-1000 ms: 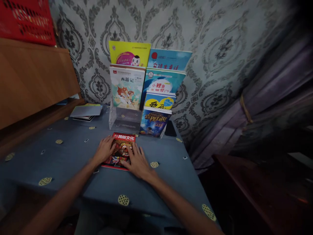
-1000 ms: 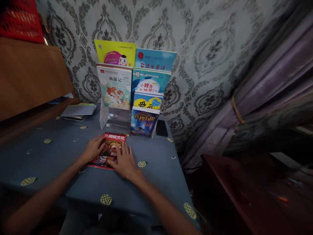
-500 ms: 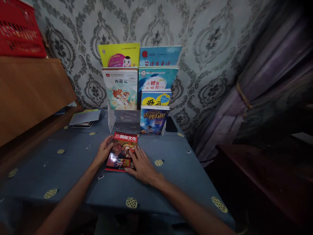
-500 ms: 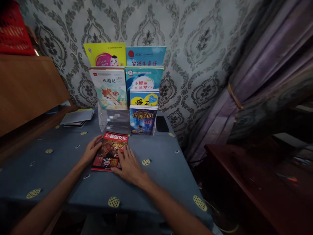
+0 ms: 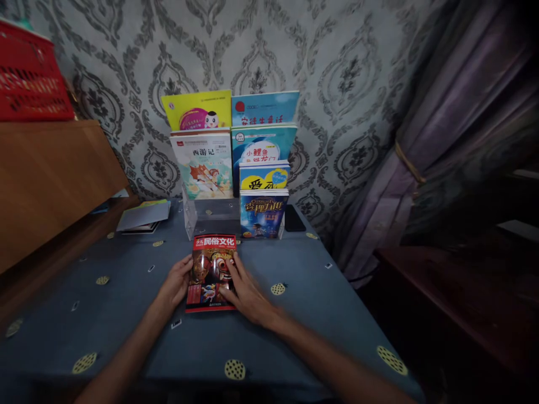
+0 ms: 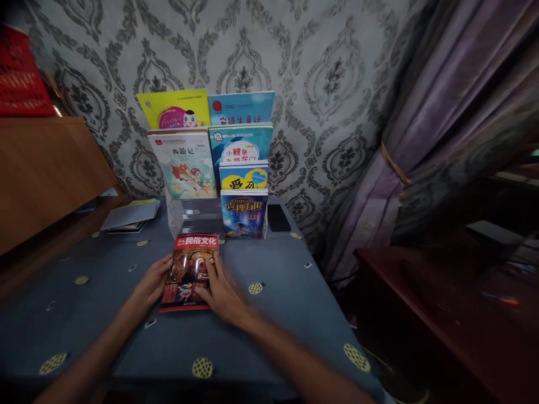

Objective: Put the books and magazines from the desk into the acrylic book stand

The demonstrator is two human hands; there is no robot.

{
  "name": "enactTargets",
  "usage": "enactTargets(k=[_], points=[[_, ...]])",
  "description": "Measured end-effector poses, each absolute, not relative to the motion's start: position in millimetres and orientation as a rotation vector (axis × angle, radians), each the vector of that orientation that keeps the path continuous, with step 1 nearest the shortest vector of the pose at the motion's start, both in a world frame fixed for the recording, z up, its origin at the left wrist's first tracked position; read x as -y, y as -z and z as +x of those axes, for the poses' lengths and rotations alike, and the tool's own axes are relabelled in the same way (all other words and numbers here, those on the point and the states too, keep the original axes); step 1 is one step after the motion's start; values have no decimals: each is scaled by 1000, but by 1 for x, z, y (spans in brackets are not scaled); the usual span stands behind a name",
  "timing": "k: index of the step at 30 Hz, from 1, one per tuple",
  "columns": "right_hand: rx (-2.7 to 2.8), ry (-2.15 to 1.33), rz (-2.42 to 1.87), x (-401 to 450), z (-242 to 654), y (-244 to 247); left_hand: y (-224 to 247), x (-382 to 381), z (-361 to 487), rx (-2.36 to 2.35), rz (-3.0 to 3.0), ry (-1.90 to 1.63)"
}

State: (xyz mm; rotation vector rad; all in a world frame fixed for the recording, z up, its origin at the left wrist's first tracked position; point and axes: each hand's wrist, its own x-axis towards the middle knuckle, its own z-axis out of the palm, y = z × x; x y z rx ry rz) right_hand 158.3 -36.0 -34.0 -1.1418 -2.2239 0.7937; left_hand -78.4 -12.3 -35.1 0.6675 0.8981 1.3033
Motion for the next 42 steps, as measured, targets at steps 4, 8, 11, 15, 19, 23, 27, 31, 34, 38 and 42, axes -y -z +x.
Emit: enactTargets(k=[4, 8, 11, 15, 19, 23, 27, 31, 34, 38, 42], points=[[2048, -818, -1090, 33, 157, 43, 37, 14, -77, -866, 622, -1342], [1836, -859, -1036, 28, 156, 47, 35, 19, -72, -912, 562, -1369], [1595, -1000, -967, 22, 154, 44, 30, 23, -63, -957, 537, -1418], [1259, -1252, -856, 15, 146, 35, 21, 25, -46, -987, 584, -1511], [1006, -1171, -954, 10, 136, 21, 8, 20, -26, -1025, 663, -1567], [993, -999, -903, 4, 132, 3, -6, 10, -9, -982, 769, -1526], [1112, -830, -856, 2, 138, -5, -6, 0, -3, -916, 800, -1485], [1154, -792, -879, 10, 146, 4, 2, -1, -8, -928, 859, -1389], [1224, -854, -897, 17, 148, 13, 3, 5, -16, -866, 944, -1293], [1269, -907, -972, 23, 148, 23, 3, 10, -25, -766, 923, -1133], [1298, -938, -1017, 22, 149, 37, 6, 8, -29, -723, 858, -1085]])
